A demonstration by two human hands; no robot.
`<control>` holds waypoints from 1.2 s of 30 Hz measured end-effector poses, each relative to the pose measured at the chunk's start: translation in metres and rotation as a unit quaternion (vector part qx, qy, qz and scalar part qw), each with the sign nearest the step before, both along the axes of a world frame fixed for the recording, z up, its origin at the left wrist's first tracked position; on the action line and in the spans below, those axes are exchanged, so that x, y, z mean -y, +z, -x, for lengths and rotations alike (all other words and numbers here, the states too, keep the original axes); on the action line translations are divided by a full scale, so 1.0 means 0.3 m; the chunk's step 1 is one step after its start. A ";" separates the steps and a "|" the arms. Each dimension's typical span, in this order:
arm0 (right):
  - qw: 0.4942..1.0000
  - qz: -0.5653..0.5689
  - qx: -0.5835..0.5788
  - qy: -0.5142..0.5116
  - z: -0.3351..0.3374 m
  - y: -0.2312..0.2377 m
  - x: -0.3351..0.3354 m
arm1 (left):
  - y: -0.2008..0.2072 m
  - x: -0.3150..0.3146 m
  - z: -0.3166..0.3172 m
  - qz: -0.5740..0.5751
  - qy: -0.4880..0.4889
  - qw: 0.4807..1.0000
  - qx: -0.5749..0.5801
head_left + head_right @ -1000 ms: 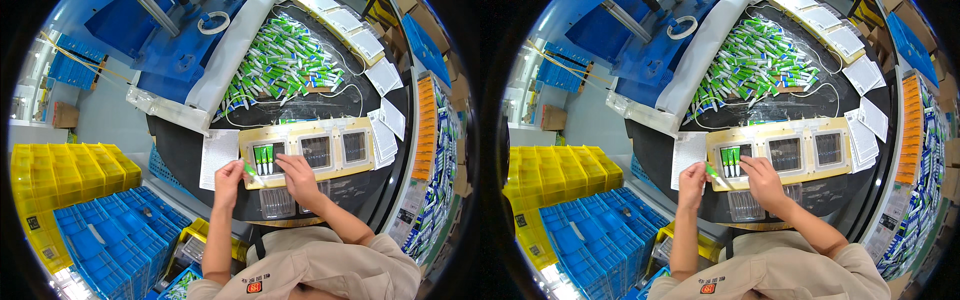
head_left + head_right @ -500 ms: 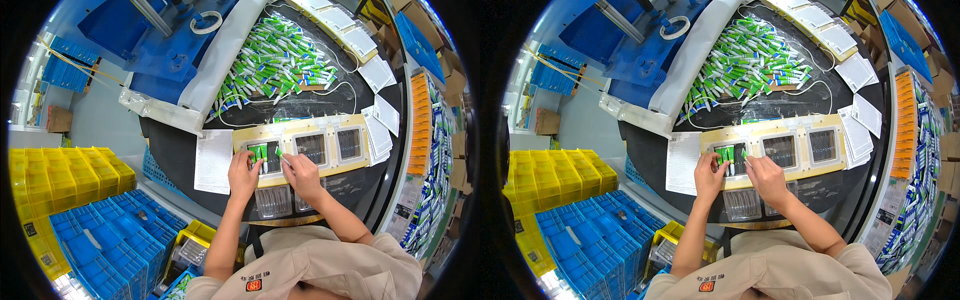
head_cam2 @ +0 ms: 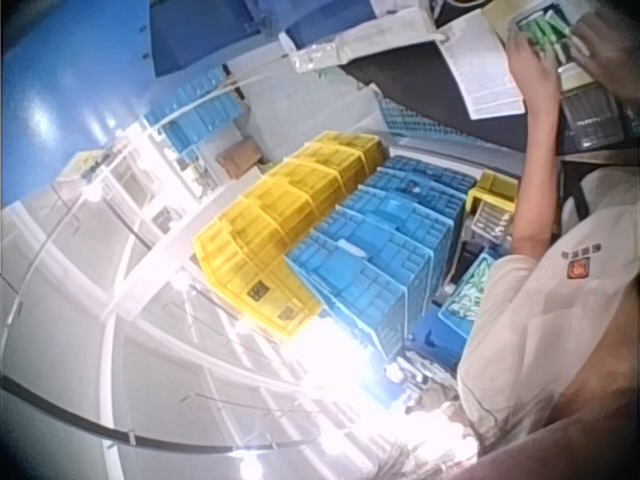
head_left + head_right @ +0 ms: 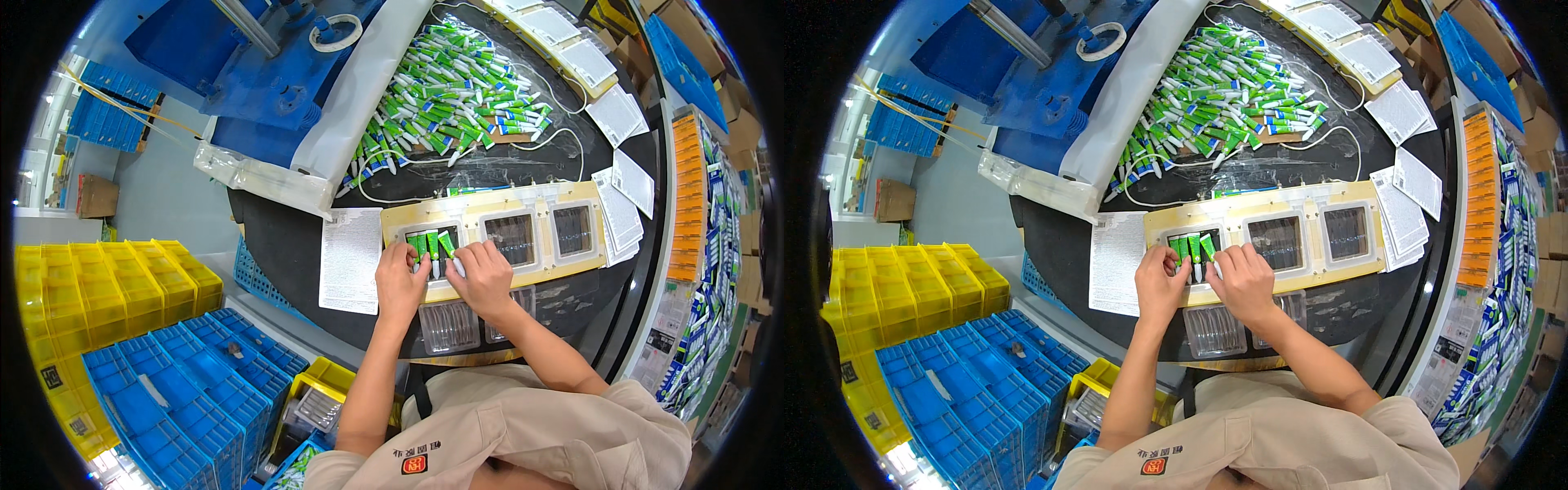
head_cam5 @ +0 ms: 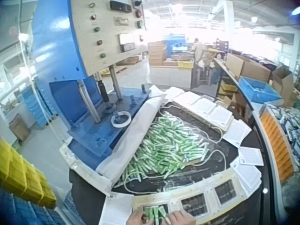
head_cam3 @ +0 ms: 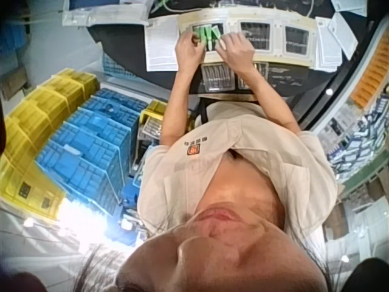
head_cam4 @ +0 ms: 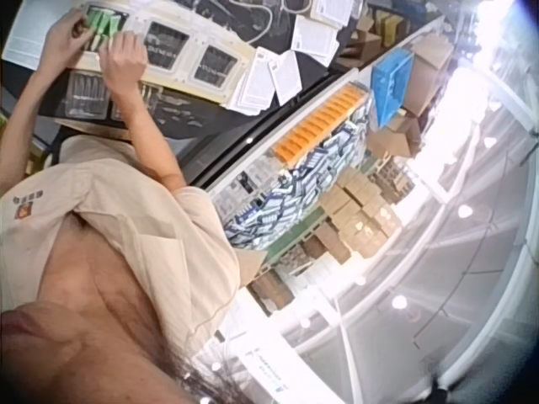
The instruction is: The person places green cylindrical batteries into a wooden jig, then covers them with white paper sheets and stacks the completed units. The person repeats this process multiple times, handling batteries and paper sheets by hand.
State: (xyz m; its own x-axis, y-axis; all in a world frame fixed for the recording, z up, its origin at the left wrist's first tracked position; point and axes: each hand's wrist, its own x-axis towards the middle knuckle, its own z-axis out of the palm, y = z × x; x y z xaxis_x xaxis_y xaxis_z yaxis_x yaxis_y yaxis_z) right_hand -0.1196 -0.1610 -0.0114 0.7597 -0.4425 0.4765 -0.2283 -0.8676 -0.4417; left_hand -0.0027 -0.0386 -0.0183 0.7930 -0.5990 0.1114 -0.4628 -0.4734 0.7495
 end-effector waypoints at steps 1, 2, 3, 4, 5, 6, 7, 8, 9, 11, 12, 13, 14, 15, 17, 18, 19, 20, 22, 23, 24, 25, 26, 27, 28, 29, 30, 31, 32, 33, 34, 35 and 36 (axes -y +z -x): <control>1.000 -0.012 -0.020 -0.012 -0.006 -0.007 -0.007 | 0.001 0.000 0.001 -0.001 0.003 1.000 -0.004; 1.000 -0.009 -0.014 -0.014 -0.012 -0.014 -0.014 | 0.001 0.000 0.002 -0.003 0.006 1.000 -0.008; 1.000 -0.016 -0.021 -0.012 -0.017 -0.020 -0.021 | 0.001 0.000 0.003 0.000 0.007 1.000 -0.007; 0.999 -0.027 -0.024 -0.014 -0.020 -0.025 -0.025 | 0.001 0.000 0.003 0.002 0.008 1.000 -0.007; 0.999 -0.028 -0.028 -0.011 -0.023 -0.029 -0.027 | 0.001 0.000 0.004 0.004 0.009 1.000 -0.006; 0.999 -0.034 -0.027 -0.011 -0.024 -0.033 -0.027 | -0.001 0.000 0.005 0.007 0.010 1.000 -0.009; 0.999 -0.039 -0.026 -0.011 -0.026 -0.037 -0.025 | -0.002 0.000 0.005 0.009 0.012 1.000 -0.011; 0.999 -0.041 -0.023 -0.003 -0.027 -0.039 -0.020 | -0.004 -0.001 0.005 0.005 0.014 1.000 -0.025; 0.999 -0.043 -0.020 0.006 -0.028 -0.041 -0.015 | -0.006 -0.001 0.005 0.011 0.010 1.000 -0.013; 0.999 -0.037 -0.017 0.020 -0.032 -0.041 -0.005 | -0.007 -0.003 0.002 0.010 0.006 1.000 -0.010; 0.999 -0.029 -0.016 0.027 -0.035 -0.038 -0.003 | -0.006 -0.003 0.001 0.010 0.004 1.000 -0.014; 0.999 -0.031 -0.016 0.030 -0.035 -0.033 -0.002 | -0.004 -0.004 -0.001 0.011 0.003 1.000 -0.018; 0.999 -0.015 -0.021 0.040 -0.037 -0.026 -0.004 | 0.000 -0.006 -0.001 0.012 0.002 1.000 -0.022; 0.999 -0.009 -0.028 0.044 -0.038 -0.018 -0.003 | 0.006 -0.008 -0.001 0.009 -0.002 1.000 -0.028; 0.998 -0.004 -0.021 0.051 -0.046 0.001 0.011 | 0.021 -0.012 0.003 -0.001 -0.008 0.999 -0.047; 0.999 -0.003 -0.007 0.052 -0.054 0.010 0.032 | 0.031 -0.017 0.007 0.000 -0.015 1.000 0.010; 0.998 0.007 0.034 0.057 -0.065 0.015 0.056 | 0.040 -0.023 0.014 -0.001 -0.020 0.998 0.059; 0.997 0.017 0.060 0.042 -0.088 0.018 0.104 | 0.046 -0.025 0.022 0.001 -0.021 0.995 0.101; 0.999 0.038 0.030 0.016 -0.160 0.009 0.242 | 0.051 -0.029 0.047 0.013 -0.082 0.983 0.165; 0.999 0.038 -0.006 0.029 -0.207 -0.002 0.321 | 0.050 -0.033 0.064 0.011 -0.110 0.978 0.180; 0.995 0.086 -0.025 0.034 -0.265 -0.019 0.381 | 0.046 -0.039 0.072 -0.002 -0.159 0.969 0.189; 0.987 0.118 -0.072 0.082 -0.309 -0.031 0.440 | 0.040 -0.042 0.081 -0.040 -0.184 0.962 0.199; 0.978 0.127 -0.109 0.124 -0.358 -0.039 0.487 | 0.032 -0.042 0.091 -0.069 -0.207 0.953 0.210; 0.965 0.130 -0.161 0.162 -0.386 -0.037 0.517 | 0.022 -0.042 0.097 -0.102 -0.229 0.943 0.221; 0.969 0.148 -0.107 0.167 -0.382 -0.027 0.532 | 0.013 -0.048 0.098 -0.129 -0.251 0.936 0.209; 0.970 0.152 -0.093 0.167 -0.365 -0.012 0.526 | 0.004 -0.051 0.099 -0.130 -0.251 0.936 0.212; 0.971 0.142 -0.118 0.150 -0.340 0.010 0.513 | -0.004 -0.054 0.101 -0.133 -0.251 0.935 0.214; 0.985 0.086 -0.025 0.150 -0.285 0.039 0.490 | -0.011 -0.057 0.102 -0.133 -0.249 0.934 0.218; 0.991 0.015 0.030 0.132 -0.207 0.067 0.441 | -0.016 -0.059 0.103 -0.141 -0.250 0.932 0.221; 0.988 -0.050 0.060 0.135 -0.141 0.086 0.383 | -0.021 -0.061 0.105 -0.142 -0.248 0.932 0.222; 0.979 -0.123 0.082 0.138 -0.075 0.104 0.331 | -0.025 -0.061 0.107 -0.140 -0.243 0.933 0.226; 0.979 -0.089 0.063 0.174 -0.011 0.119 0.290 | -0.027 -0.062 0.108 -0.143 -0.242 0.932 0.230; 0.968 -0.061 0.093 0.227 0.014 0.116 0.262 | -0.029 -0.061 0.108 -0.136 -0.240 0.934 0.226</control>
